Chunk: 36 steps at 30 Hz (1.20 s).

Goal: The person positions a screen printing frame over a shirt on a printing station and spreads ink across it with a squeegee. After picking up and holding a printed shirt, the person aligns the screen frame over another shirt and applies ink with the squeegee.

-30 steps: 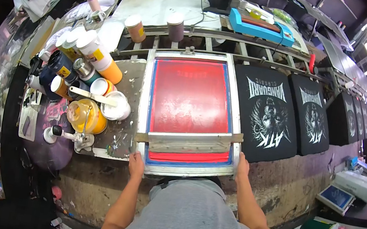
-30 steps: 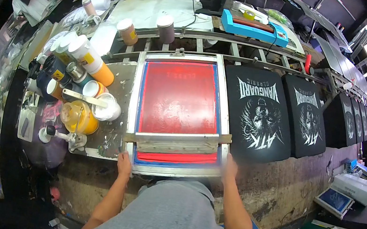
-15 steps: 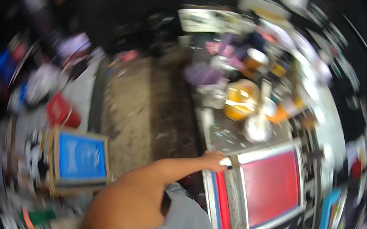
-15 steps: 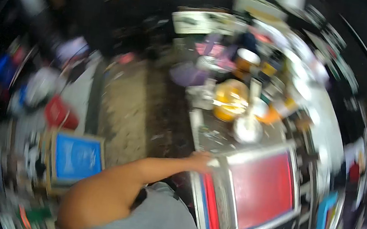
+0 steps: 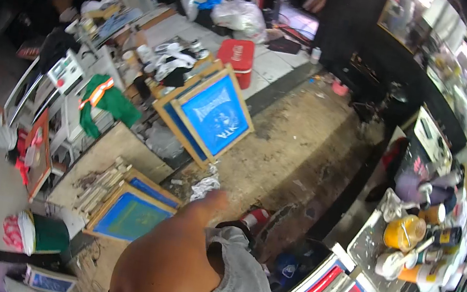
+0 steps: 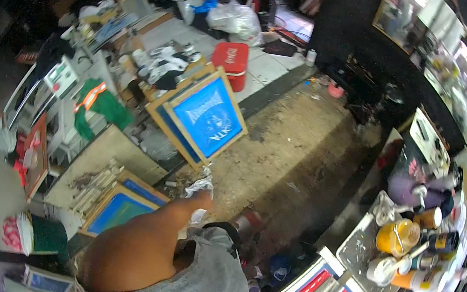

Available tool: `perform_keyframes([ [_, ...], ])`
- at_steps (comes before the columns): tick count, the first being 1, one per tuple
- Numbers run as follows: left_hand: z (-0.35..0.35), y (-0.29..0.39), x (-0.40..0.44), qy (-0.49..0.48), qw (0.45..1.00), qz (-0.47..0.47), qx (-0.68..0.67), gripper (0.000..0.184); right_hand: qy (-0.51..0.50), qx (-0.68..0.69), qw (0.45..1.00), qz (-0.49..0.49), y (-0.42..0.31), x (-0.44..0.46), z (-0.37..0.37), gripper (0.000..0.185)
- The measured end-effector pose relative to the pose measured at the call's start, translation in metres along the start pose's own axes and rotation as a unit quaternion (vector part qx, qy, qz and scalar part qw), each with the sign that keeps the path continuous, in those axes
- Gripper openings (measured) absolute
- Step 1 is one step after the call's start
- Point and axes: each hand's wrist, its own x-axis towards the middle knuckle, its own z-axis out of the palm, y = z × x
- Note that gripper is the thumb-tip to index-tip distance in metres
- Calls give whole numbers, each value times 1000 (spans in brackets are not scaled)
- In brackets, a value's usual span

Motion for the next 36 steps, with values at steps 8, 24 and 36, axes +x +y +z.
perform_keyframes([
  [8, -43, -190, -96, 68, 960, -225, -153, 42, -339, 35, 926, -160, -151, -138, 187, 34],
  [24, -382, -465, 182, 404, 793, -327, -317, 36, -511, -274, 641, -502, -364, -281, 410, 25],
  [36, -548, -536, 228, 494, 805, -192, -267, 38, -542, -114, 824, 121, -385, -219, 450, 25],
])
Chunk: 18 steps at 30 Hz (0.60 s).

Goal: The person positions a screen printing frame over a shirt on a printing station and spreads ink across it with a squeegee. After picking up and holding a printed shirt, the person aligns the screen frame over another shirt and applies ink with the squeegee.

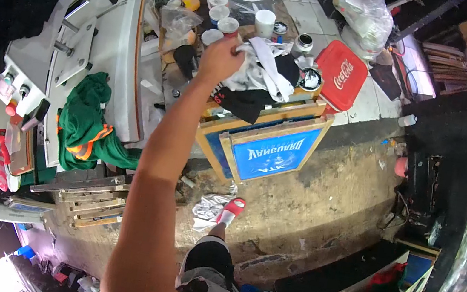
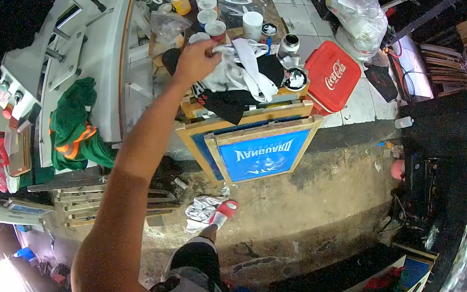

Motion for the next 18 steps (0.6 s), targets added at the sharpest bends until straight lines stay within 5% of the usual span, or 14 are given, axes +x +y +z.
perform_keyframes([
  [2, 6, 5, 13, 31, 995, 78, -52, 41, -13, 46, 999, 20, -9, 2, 0, 25],
  [4, 24, 24, 22, -48, 990, 128, -21, 47, -25, 83, 996, 30, -17, 4, 1, 25],
  [6, 64, 20, 15, -106, 967, 177, 148, 45, -35, 118, 992, 38, -21, 9, -1, 26],
  [10, 82, 9, 37, -221, 946, 126, 200, 32, -55, 170, 982, 60, -28, 24, -12, 27],
  [12, 36, 18, 56, -110, 989, 1, 103, 31, -60, 198, 976, 73, -23, 28, -23, 28],
  [18, -92, -42, 102, 239, 961, -56, 131, 42, -39, 197, 976, 88, -20, 22, -32, 35],
])
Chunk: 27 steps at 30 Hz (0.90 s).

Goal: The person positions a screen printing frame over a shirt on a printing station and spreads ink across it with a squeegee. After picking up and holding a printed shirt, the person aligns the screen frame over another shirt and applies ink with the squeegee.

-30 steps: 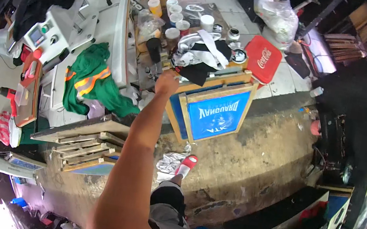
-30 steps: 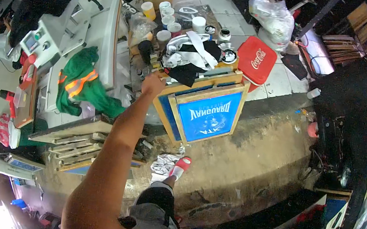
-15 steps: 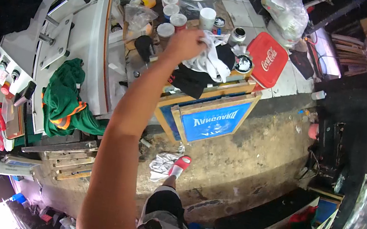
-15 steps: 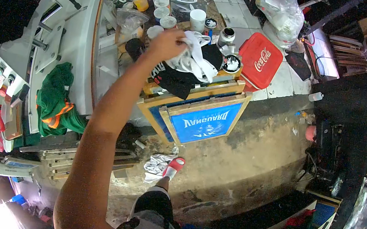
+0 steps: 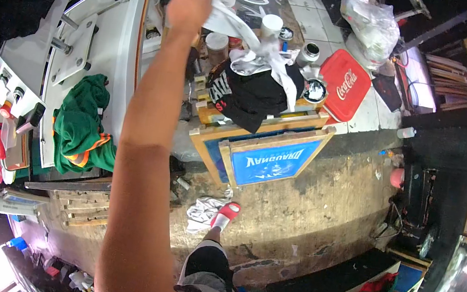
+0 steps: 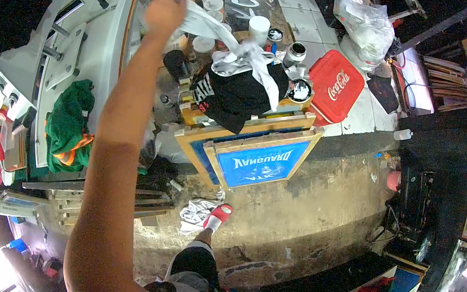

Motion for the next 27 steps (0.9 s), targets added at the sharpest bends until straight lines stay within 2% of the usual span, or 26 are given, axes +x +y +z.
perform_keyframes([
  [1, -2, -9, -1, 0, 1000, 0, 1, 42, 21, -26, 999, -10, 0, -9, 4, 38],
  [3, -2, -17, -12, 130, 991, -10, -10, 58, 61, -74, 995, -32, 2, -23, 12, 45],
  [4, -2, -10, -29, 109, 993, -26, -27, 62, 60, -72, 995, -33, 3, -19, 12, 45],
  [5, 0, -1, -53, 87, 994, -43, -43, 65, -5, -37, 999, -16, 7, 12, -19, 43],
  [6, 9, 6, -76, -20, 996, -79, -26, 61, -70, -4, 998, 0, 10, 37, -41, 42],
  [7, 25, 3, -95, -150, 983, -92, -54, 57, -72, -3, 997, -1, 12, 53, -50, 42],
  [8, 52, -1, -119, -228, 965, -106, -75, 53, -136, -276, 939, -156, 13, 65, -57, 39],
  [9, 60, 8, -144, -250, 959, -116, -65, 46, -183, -520, 781, -295, 14, 72, -61, 36],
  [10, 69, 14, -166, -274, 952, -126, -56, 40, -142, -403, 877, -221, 13, 51, -41, 36],
  [11, 95, 8, -182, -275, 951, -125, -60, 40, -87, -218, 966, -112, 14, 34, -28, 35],
  [12, 126, 1, -201, -281, 946, -155, -51, 36, -43, -109, 991, -57, 13, 23, -18, 35],
  [14, 135, 9, -207, -288, 939, -184, -46, 32, -14, -74, 996, -47, 15, 14, -14, 34],
  [16, 133, 18, -197, -245, 953, -121, -130, 28, 6, -53, 997, -47, 20, 4, -10, 33],
  [18, 86, 47, -156, -128, 954, -67, -264, 20, 33, -21, 998, -50, 28, -2, -11, 32],
  [19, 90, 46, -135, -69, 948, -57, -304, 17, 45, -7, 997, -54, 33, -5, -11, 31],
  [20, 50, 58, -111, -112, 921, -119, -354, 18, 52, 4, 997, -54, 37, -8, -14, 31],
  [21, 38, 62, -91, -20, 923, -105, -371, 21, 58, 21, 996, -60, 41, -8, -19, 30],
  [23, -17, 79, -55, 17, 933, -78, -352, 28, 13, 37, 998, -49, 48, 25, -44, 29],
  [24, -39, 84, -38, 31, 941, -20, -336, 30, -30, 51, 997, -39, 51, 38, -51, 27],
  [25, -64, 96, -26, 56, 946, 12, -318, 31, -23, 13, 998, -63, 43, 34, -39, 26],
  [27, -98, 116, 1, 141, 919, 50, -365, 31, -12, -86, 989, -120, 30, 32, -5, 25],
])
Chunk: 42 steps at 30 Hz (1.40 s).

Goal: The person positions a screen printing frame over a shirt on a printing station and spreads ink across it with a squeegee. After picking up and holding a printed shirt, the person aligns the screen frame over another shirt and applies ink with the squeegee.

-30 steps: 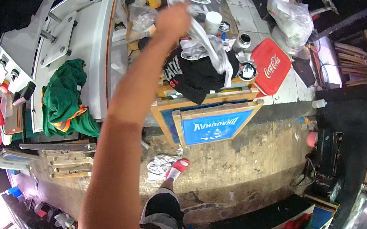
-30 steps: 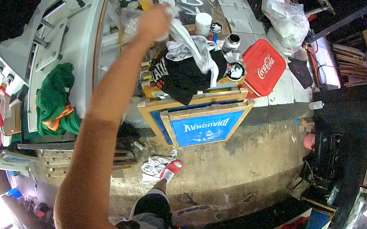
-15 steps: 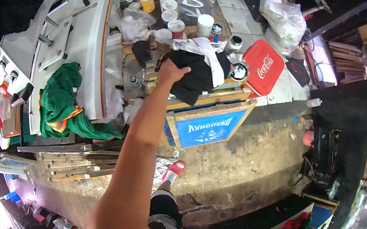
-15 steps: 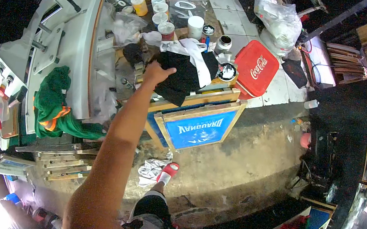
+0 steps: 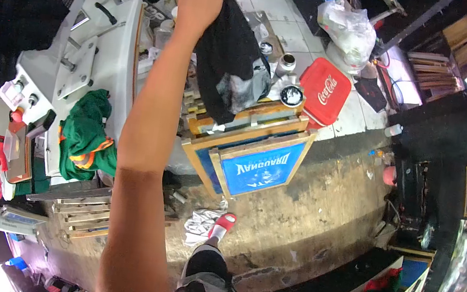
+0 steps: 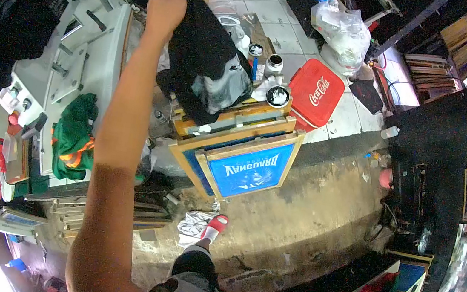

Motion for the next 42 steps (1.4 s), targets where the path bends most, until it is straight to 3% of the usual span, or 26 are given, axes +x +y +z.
perform_keyframes([
  [2, -7, 14, 57, -38, 997, 69, 9, 30, 10, -177, 979, -102, -26, -6, 43, 24],
  [4, -24, 64, 88, -26, 999, 39, 27, 30, 53, -457, 846, -269, -70, -51, 116, 24],
  [6, -31, 98, 104, -7, 999, 45, -28, 30, 76, -564, 735, -368, -106, -112, 180, 25],
  [7, -36, 114, 107, -2, 998, 55, -31, 30, 73, -556, 739, -374, -101, -89, 172, 25],
  [9, -57, 150, 105, -197, 978, 63, -2, 27, 2, -414, 885, -212, -101, -36, 165, 25],
  [10, -70, 175, 101, -201, 976, 77, -22, 25, 81, -385, 911, -128, -115, -55, 206, 27],
  [12, -98, 233, 85, -216, 966, 110, -85, 20, -210, -286, 836, -419, -80, 66, 186, 26],
  [13, -116, 267, 71, -227, 960, 125, -109, 19, -254, -241, 853, -387, -109, 20, 240, 29],
  [14, -140, 317, 45, -281, 942, -7, -181, 23, -324, -161, 890, -278, -134, -9, 293, 38],
  [15, -152, 330, 17, -229, 953, 159, -121, 23, -387, -79, 904, -164, -161, -40, 342, 49],
  [16, -168, 354, -17, -272, 920, 193, -205, 18, -399, -57, 908, -116, -198, -129, 400, 37],
  [17, -183, 375, -47, -375, 881, 214, -195, 17, -511, 18, 857, -66, -208, -147, 437, 43],
  [18, -179, 378, -82, -443, 806, 265, -290, 17, -619, 40, 777, -109, -221, -182, 473, 53],
  [19, -190, 388, -118, -574, 734, 181, -315, 19, -678, 54, 727, -98, -234, -210, 491, 53],
  [22, -201, 380, -224, -699, 642, 108, -298, 38, -749, 56, 659, -41, -255, -269, 513, 53],
  [25, -234, 342, -249, -538, 815, 105, -187, 46, -768, 27, 639, -31, -276, -289, 498, 53],
  [27, -259, 295, -261, -341, 922, -98, -156, 46, -775, 10, 631, -34, -291, -295, 484, 53],
  [28, -266, 278, -269, -284, 937, -140, -150, 47, -781, 0, 624, -32, -298, -300, 477, 53],
  [32, -252, 255, -282, -108, 918, -338, -179, 65, -801, -34, 596, -33, -318, -312, 451, 53],
  [33, -246, 253, -290, -95, 921, -334, -175, 65, -805, -39, 591, -34, -323, -314, 439, 53],
  [35, -233, 267, -299, -145, 802, -438, -378, 69, -813, -48, 579, -37, -340, -320, 418, 54],
  [37, -237, 307, -309, -212, 758, -498, -364, 63, -818, -56, 572, -38, -360, -331, 402, 54],
  [38, -247, 323, -311, -303, 844, -339, -284, 58, -823, -59, 564, -37, -372, -341, 398, 54],
  [39, -254, 331, -305, -204, 912, -334, -122, 55, -826, -64, 559, -37, -384, -347, 394, 54],
  [41, -290, 395, -284, -75, 912, -360, -184, 54, -827, -75, 555, -35, -402, -357, 396, 54],
  [42, -306, 379, -274, -54, 926, -335, -166, 52, -829, -74, 553, -30, -403, -353, 398, 54],
])
